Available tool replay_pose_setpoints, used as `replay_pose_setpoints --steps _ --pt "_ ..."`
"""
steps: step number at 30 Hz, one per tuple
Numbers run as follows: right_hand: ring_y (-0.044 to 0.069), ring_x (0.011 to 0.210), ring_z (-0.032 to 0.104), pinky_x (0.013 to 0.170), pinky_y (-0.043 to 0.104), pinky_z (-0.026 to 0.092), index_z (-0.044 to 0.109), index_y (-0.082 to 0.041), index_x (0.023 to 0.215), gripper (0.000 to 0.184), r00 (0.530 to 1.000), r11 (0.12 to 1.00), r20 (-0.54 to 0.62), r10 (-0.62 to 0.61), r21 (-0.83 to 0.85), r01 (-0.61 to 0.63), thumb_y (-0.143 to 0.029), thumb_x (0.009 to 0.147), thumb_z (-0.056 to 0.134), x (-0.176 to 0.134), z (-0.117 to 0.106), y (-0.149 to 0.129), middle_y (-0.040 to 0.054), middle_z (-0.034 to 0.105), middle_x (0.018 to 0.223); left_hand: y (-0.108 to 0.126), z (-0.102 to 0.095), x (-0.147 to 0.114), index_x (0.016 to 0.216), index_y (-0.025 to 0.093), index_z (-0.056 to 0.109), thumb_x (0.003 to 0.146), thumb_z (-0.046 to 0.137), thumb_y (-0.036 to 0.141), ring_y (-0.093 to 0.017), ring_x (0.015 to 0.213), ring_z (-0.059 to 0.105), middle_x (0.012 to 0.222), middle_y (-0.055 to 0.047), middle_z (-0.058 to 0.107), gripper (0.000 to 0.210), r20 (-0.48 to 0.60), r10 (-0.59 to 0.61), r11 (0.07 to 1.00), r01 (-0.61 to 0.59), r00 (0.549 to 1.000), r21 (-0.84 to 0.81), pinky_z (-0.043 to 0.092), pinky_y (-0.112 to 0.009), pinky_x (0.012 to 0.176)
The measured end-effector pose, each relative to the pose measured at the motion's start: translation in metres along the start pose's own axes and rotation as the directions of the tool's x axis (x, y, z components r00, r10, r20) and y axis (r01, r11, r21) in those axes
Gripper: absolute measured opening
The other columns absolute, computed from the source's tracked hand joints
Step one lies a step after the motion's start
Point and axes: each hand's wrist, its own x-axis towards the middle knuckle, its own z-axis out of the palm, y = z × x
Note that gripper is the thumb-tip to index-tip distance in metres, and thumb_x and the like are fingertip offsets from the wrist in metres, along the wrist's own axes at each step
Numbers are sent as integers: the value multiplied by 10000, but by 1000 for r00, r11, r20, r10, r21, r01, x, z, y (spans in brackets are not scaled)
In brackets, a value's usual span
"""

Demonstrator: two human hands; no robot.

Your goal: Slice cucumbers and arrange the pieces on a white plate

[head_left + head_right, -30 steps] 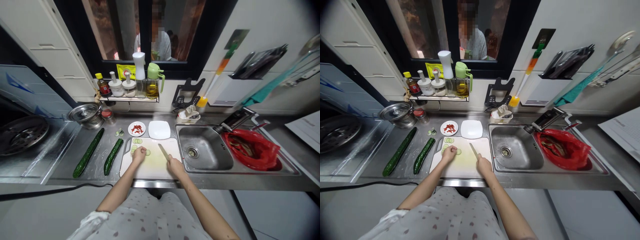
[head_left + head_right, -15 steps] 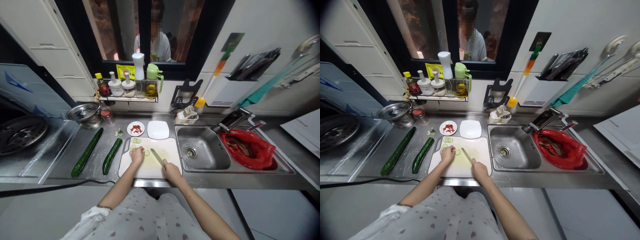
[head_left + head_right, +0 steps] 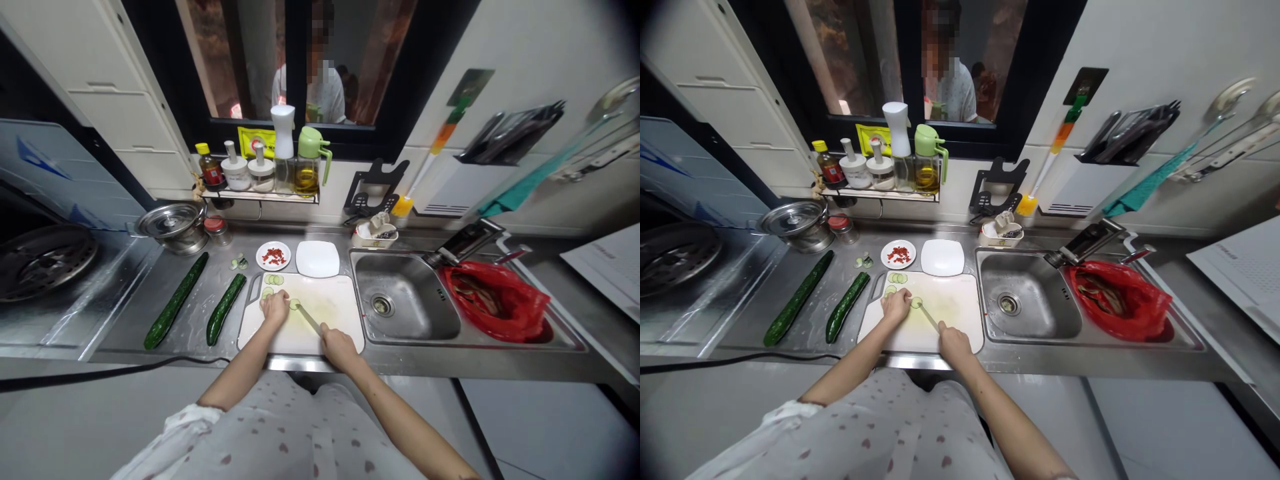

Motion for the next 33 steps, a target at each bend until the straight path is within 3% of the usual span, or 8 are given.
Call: replay_pose_setpoints --steps 17,33 --pt "237 963 649 734 300 420 437 -161 1182 333 997 1000 74 16 25 -18 -64 870 371 7 -4 -7 157 677 1004 -1 3 7 968 285 663 845 502 262 -263 1069 556 978 -65 706 204 29 -19 1000 18 999 22 296 -401 904" --pt "237 986 649 765 319 450 447 -165 1196 358 997 1000 75 11 19 -12 -53 876 330 26 -3 -12 154 676 1013 0 2 8 983 288 659 821 530 273 -263 1079 557 1001 -64 707 208 41 -37 999 36 998 19 290 -393 902"
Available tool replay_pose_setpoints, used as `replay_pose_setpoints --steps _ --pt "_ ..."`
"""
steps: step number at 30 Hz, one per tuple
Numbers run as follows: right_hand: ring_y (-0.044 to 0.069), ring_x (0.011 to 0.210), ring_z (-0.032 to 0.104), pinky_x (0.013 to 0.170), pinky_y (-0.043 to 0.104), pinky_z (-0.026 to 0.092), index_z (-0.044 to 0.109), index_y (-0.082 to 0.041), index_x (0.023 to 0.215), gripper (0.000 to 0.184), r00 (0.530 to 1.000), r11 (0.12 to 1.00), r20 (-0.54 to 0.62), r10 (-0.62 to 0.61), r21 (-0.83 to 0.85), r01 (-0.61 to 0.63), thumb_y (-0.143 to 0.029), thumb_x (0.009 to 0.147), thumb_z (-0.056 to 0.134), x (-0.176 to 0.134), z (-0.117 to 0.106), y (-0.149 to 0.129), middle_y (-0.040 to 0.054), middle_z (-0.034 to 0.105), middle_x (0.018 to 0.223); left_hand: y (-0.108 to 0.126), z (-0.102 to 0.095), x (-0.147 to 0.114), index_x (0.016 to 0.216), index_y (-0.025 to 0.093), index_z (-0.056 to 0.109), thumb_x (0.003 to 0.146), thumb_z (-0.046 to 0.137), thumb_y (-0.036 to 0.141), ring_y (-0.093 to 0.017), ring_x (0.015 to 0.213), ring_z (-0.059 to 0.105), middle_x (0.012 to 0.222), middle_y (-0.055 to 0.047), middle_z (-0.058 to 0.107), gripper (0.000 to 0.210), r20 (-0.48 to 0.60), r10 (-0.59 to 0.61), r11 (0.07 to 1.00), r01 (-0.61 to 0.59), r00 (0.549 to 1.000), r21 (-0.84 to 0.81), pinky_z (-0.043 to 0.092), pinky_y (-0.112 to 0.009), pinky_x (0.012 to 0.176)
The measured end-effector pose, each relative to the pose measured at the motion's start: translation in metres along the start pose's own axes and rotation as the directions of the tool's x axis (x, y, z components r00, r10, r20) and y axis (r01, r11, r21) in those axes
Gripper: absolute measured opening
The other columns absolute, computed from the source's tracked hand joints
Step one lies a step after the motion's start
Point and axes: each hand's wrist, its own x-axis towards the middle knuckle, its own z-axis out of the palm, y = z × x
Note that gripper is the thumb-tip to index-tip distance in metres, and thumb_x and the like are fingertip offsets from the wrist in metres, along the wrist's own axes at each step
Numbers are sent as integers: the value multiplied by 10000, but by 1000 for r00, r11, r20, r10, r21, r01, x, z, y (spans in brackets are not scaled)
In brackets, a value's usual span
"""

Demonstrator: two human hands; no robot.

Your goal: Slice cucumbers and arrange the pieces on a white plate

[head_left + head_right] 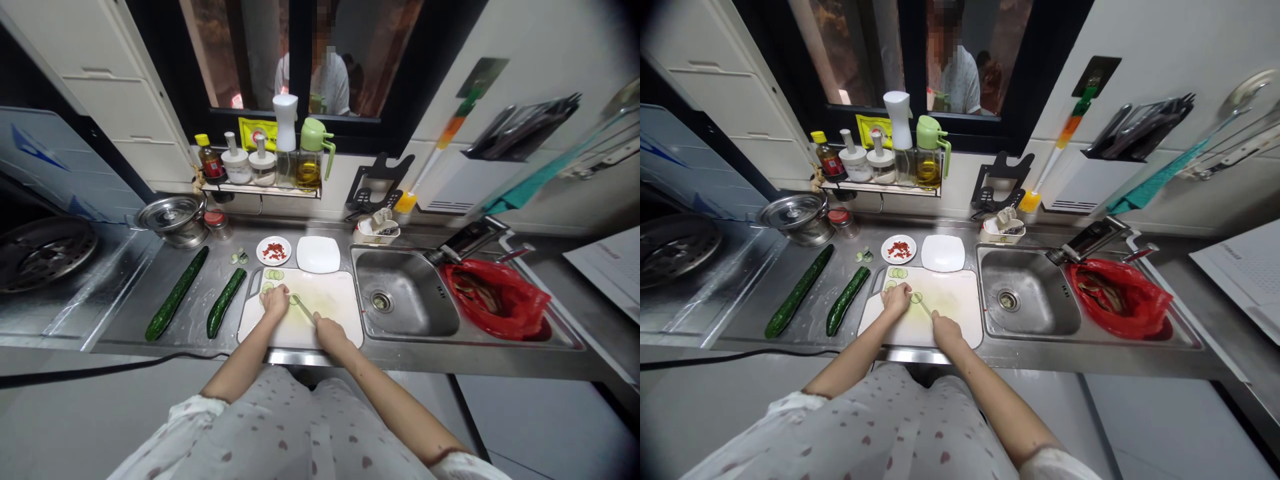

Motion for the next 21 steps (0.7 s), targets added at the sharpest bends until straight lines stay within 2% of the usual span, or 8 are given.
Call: replay_pose_setpoints --steps 21 --pt "248 1003 653 785 338 471 467 -143 1205 361 1000 1000 -18 -7 4 7 -56 883 330 3 -5 -5 177 678 1025 1 -3 -2 962 291 653 824 553 297 -255 1091 553 1012 -61 706 171 2 1 1000 -1 1000 3 285 -389 908"
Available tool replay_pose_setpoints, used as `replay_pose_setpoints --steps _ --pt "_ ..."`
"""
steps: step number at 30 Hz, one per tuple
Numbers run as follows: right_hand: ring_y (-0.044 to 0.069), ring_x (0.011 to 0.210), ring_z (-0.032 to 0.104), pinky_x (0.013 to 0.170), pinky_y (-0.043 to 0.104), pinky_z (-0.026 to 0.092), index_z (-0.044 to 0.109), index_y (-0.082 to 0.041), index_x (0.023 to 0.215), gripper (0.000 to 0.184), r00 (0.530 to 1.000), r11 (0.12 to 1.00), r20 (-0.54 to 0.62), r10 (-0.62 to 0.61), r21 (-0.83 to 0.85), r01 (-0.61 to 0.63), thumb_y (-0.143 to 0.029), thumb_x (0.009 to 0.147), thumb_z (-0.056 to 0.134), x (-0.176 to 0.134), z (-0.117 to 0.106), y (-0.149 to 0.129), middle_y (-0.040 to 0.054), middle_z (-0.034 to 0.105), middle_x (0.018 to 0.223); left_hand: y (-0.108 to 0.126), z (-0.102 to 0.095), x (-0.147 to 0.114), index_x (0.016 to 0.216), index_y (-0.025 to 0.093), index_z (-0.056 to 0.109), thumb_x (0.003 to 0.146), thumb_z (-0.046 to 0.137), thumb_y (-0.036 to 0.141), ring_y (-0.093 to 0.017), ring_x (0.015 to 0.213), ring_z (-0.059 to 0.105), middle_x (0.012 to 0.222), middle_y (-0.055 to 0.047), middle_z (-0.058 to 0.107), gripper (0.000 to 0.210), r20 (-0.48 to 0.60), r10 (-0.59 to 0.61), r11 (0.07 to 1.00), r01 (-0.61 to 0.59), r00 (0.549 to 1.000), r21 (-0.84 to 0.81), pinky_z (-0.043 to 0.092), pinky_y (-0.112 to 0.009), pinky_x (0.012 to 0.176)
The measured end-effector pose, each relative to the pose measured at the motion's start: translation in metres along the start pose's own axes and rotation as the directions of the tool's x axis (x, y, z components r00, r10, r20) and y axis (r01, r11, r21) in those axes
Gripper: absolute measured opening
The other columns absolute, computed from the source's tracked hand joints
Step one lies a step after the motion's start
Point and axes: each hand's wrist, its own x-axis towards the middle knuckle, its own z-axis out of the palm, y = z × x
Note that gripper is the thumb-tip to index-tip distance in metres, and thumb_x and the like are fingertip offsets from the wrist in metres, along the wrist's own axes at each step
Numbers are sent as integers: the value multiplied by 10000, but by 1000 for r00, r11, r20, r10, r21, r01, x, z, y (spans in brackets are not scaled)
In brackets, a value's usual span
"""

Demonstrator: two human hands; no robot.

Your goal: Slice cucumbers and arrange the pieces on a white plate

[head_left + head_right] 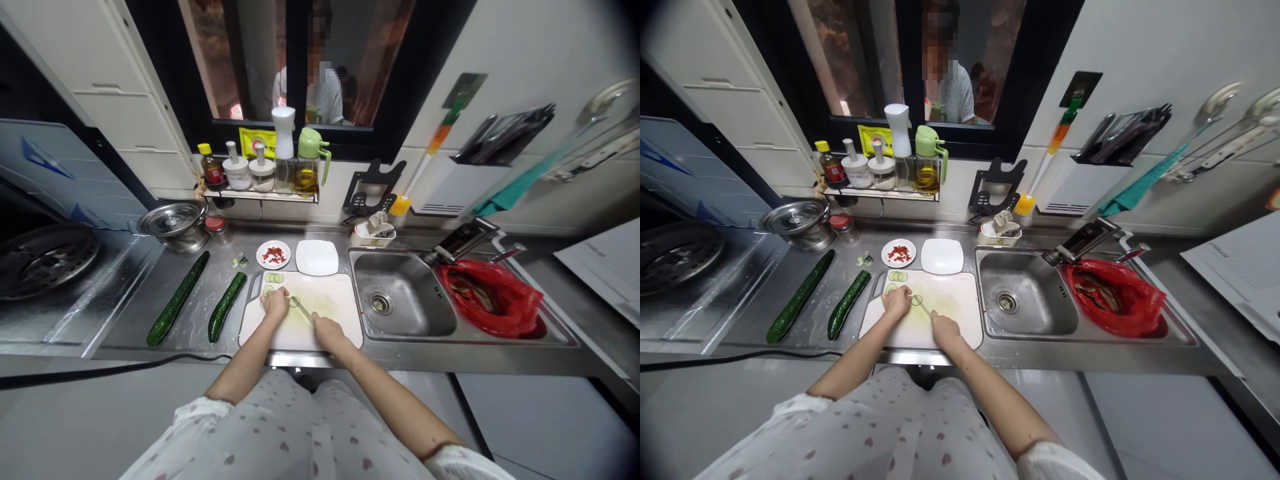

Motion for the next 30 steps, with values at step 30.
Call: replay_pose_setpoints --steps 30 --pt "257 992 654 741 321 439 440 -151 1226 405 999 999 -17 47 3 -47 -33 846 364 -31 21 14 174 678 1025 5 -2 -5 953 272 638 824 521 246 -288 1120 531 1055 -76 695 176 22 48 998 -48 999 31 293 -425 931"
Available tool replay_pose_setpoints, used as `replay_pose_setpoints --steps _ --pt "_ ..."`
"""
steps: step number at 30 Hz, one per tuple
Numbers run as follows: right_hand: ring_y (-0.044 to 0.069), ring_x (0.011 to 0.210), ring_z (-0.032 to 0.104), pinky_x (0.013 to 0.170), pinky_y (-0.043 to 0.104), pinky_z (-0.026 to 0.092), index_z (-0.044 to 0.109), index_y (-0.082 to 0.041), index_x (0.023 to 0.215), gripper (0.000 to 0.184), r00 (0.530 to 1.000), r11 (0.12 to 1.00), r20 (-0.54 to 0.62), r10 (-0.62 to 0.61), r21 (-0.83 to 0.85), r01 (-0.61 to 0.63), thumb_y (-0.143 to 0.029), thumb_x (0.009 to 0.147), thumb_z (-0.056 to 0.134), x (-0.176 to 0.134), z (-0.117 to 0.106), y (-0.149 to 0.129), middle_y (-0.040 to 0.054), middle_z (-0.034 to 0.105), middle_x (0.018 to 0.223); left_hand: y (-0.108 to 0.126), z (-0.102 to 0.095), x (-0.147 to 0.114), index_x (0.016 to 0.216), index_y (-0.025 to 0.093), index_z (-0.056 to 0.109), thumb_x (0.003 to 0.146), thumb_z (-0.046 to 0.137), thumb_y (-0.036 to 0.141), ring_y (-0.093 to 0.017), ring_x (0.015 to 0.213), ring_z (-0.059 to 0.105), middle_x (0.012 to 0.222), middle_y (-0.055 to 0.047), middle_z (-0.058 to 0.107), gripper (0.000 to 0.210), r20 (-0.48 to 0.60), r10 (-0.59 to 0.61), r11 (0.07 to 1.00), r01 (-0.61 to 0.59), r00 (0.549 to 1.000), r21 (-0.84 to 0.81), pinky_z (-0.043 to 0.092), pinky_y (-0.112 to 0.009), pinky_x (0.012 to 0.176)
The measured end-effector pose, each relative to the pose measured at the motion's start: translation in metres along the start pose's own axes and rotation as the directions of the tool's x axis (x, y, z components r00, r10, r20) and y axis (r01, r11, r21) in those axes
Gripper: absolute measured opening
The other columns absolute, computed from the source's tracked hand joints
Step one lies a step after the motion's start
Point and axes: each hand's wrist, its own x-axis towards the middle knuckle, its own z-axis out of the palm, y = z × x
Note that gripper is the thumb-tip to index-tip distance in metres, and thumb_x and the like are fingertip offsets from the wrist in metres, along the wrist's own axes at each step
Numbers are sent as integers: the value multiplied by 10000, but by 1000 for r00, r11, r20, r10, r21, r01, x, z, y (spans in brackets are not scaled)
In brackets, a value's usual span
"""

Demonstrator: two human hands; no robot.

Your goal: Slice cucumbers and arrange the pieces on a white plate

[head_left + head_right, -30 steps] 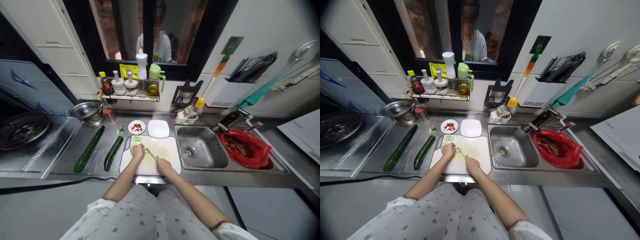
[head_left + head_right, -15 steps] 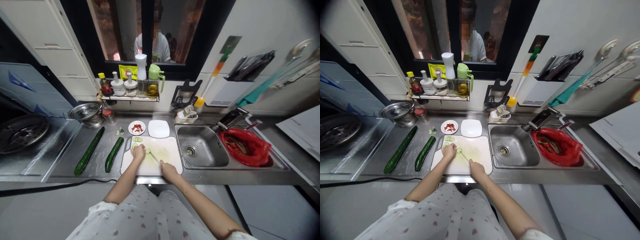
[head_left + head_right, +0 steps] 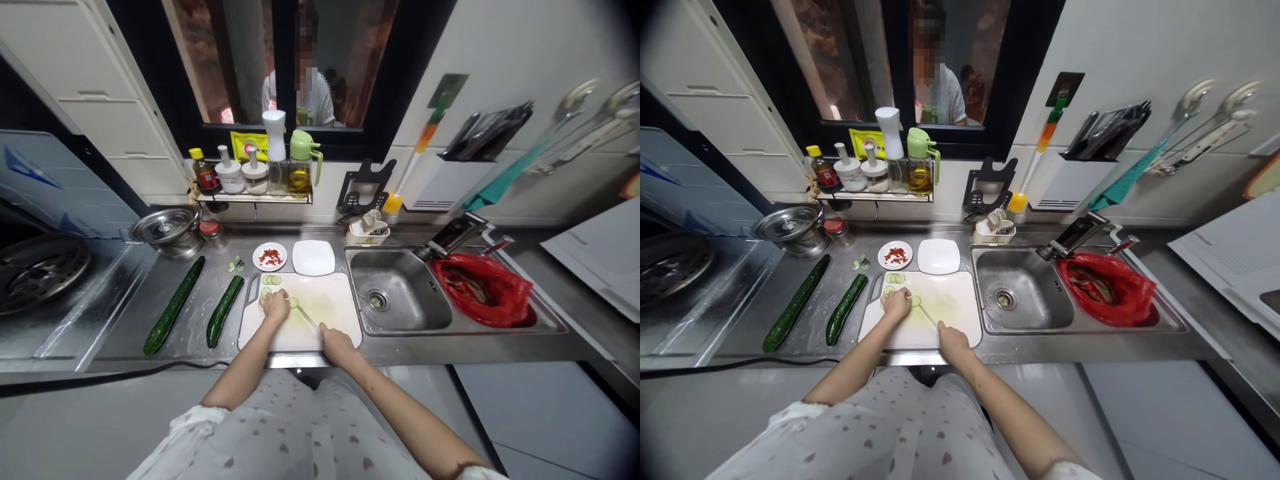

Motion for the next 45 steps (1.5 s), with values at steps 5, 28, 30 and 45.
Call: replay_pose_setpoints --steps 5,28,30,45 --pt "256 982 653 746 321 432 447 -163 1203 365 1000 1000 11 6 13 -6 -72 854 393 0 0 2 170 677 1025 1 4 -1 946 264 635 802 551 285 -292 1128 521 1094 -73 677 167 -3 17 1000 -17 1000 11 296 -423 933" --pt "238 981 652 756 313 446 475 -162 1190 362 1000 1000 -7 -22 -19 22 -79 853 372 -1 -8 8 156 683 1016 -5 0 12 903 269 662 807 563 239 -200 988 630 1004 -15 729 142 121 1 996 10 993 -93 335 -362 952" --pt "236 985 652 761 310 448 480 -164 1189 355 1000 999 -9 -26 -28 26 -85 860 375 -1 -10 9 155 684 1020 -7 -1 13 908 266 665 800 567 240 -201 994 627 1012 -19 729 148 137 9 996 4 990 -88 338 -360 956" --pt "244 984 656 773 315 449 494 -157 1185 357 997 995 -32 -76 -68 74 -73 861 369 2 -21 4 157 681 1004 -7 -3 15 833 257 677 747 588 177 -210 978 642 974 -10 735 147 171 37 997 -24 985 -77 333 -398 995"
